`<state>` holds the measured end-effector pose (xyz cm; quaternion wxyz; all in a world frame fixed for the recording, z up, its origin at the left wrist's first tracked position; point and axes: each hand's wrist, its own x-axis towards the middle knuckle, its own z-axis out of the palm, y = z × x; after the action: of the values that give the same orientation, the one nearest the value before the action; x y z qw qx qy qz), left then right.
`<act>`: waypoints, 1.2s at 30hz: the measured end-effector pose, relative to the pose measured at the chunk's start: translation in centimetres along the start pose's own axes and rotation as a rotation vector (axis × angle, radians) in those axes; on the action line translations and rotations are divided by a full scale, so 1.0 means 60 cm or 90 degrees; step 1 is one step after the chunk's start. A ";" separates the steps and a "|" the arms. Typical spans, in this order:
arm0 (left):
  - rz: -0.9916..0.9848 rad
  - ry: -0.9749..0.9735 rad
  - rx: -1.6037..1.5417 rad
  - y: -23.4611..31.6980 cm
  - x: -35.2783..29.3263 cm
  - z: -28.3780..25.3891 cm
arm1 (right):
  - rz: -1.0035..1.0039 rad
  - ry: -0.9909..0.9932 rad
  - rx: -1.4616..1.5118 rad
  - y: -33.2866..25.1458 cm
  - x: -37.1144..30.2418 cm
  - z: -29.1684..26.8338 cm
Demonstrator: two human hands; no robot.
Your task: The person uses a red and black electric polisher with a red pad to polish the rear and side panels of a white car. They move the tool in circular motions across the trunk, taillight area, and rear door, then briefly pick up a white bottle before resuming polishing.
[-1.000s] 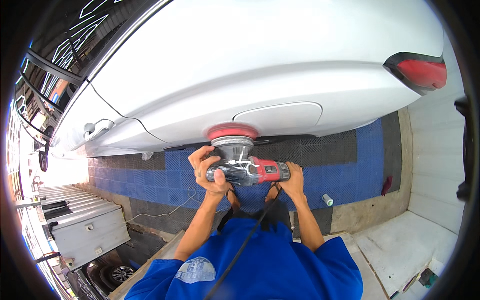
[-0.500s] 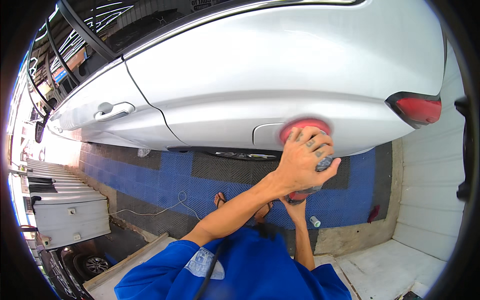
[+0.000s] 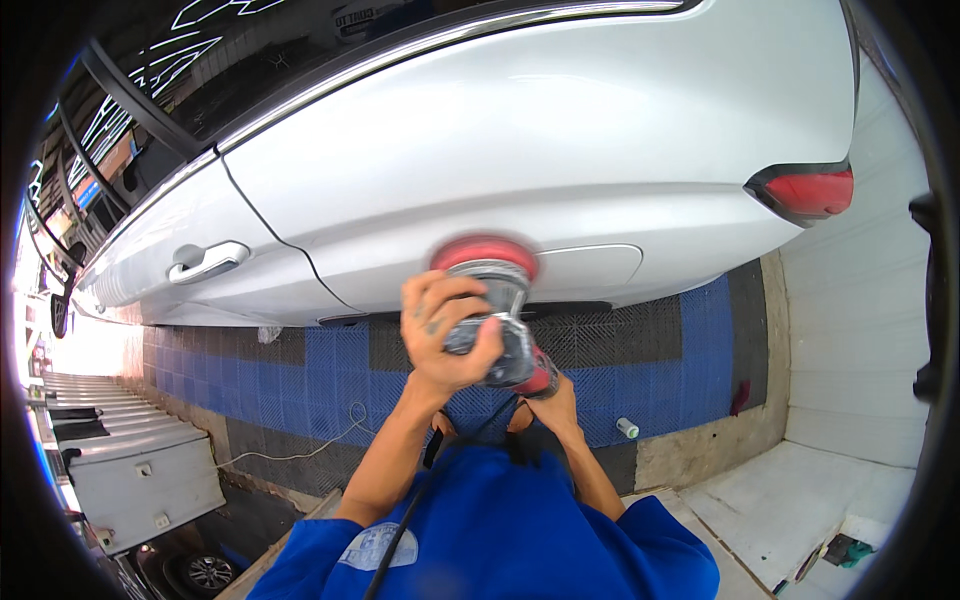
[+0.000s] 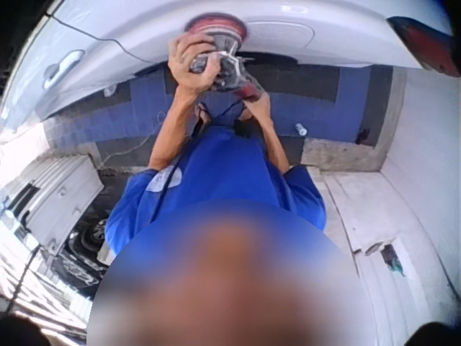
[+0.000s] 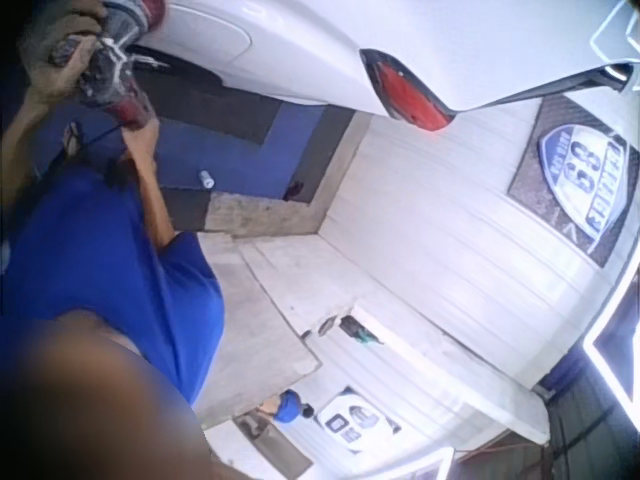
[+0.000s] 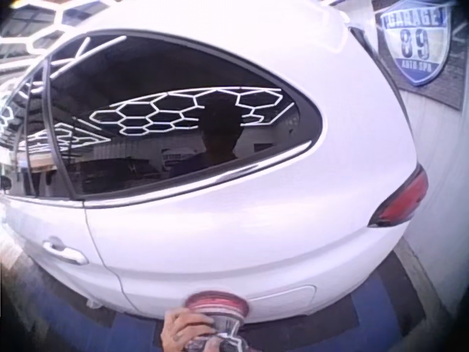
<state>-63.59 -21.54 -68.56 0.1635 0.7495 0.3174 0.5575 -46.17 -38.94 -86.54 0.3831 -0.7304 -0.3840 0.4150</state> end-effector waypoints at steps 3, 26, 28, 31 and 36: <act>-0.063 0.063 0.008 -0.023 -0.024 -0.048 | -0.159 0.060 -0.132 -0.024 0.006 0.001; -0.417 0.254 -0.310 -0.073 -0.132 -0.036 | -0.215 0.019 -0.274 -0.016 -0.010 -0.056; -0.412 0.283 -0.354 -0.076 -0.141 -0.031 | -0.200 0.015 -0.299 -0.012 0.000 -0.065; -0.366 0.323 -0.360 -0.099 -0.164 -0.022 | -0.335 0.106 -0.375 0.004 0.037 -0.067; -0.463 0.440 -0.543 -0.140 -0.228 -0.020 | -0.411 0.135 -0.415 0.025 0.081 -0.065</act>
<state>-69.62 -24.41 -83.24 0.5129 0.2417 0.3361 0.7520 -40.54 -36.24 -87.96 0.2804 -0.6945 -0.6603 0.0553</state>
